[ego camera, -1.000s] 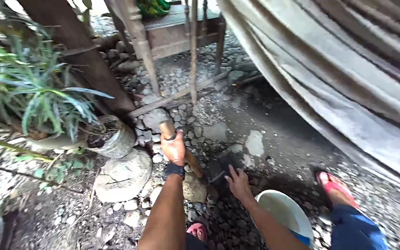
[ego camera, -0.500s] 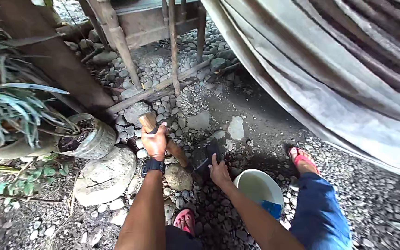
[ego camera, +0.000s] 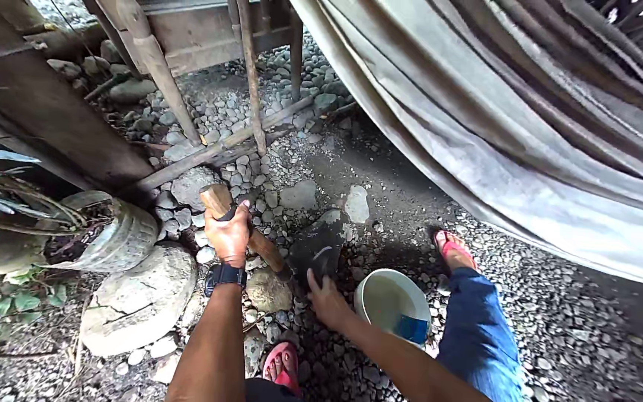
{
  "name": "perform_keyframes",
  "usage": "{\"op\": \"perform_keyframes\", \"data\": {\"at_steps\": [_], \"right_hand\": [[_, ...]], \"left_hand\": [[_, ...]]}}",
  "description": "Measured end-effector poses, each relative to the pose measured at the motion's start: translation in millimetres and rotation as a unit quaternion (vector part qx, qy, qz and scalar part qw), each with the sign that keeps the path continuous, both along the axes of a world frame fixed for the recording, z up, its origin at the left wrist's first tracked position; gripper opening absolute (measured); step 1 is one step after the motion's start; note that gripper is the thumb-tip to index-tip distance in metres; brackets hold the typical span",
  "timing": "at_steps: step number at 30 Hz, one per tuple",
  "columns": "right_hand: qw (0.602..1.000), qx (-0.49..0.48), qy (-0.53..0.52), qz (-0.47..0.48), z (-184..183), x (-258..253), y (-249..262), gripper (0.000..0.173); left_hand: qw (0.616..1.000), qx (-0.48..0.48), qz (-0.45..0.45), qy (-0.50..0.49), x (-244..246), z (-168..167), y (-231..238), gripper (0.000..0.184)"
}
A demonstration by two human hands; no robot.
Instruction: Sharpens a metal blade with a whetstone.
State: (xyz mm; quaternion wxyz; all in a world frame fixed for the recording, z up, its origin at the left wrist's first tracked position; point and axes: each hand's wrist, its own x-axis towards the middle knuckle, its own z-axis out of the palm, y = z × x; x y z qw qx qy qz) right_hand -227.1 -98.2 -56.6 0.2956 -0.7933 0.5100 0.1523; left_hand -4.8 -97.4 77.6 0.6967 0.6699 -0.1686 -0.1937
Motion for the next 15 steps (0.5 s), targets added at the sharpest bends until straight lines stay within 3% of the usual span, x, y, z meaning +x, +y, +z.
{"op": "perform_keyframes", "data": {"at_steps": [3,7,9,12,15], "right_hand": [[1.0,-0.027,-0.001,-0.01,-10,-3,-11,0.066],[0.986,-0.03,0.042,-0.158,7,13,-73,0.065],[0.992,-0.023,0.023,-0.122,7,12,-50,0.064],[1.0,0.006,-0.017,0.004,-2,1,2,0.064],[1.0,-0.011,-0.004,-0.023,-5,0,-27,0.065]], "left_hand": [[1.0,0.0,0.001,-0.008,-1,0,3,0.049],[1.0,-0.018,-0.011,-0.02,-4,3,5,0.047],[1.0,-0.015,-0.015,-0.019,-5,5,2,0.049],[1.0,-0.004,-0.008,-0.023,-3,3,-3,0.05],[0.999,-0.014,-0.007,-0.029,-1,-1,0,0.047]]}}
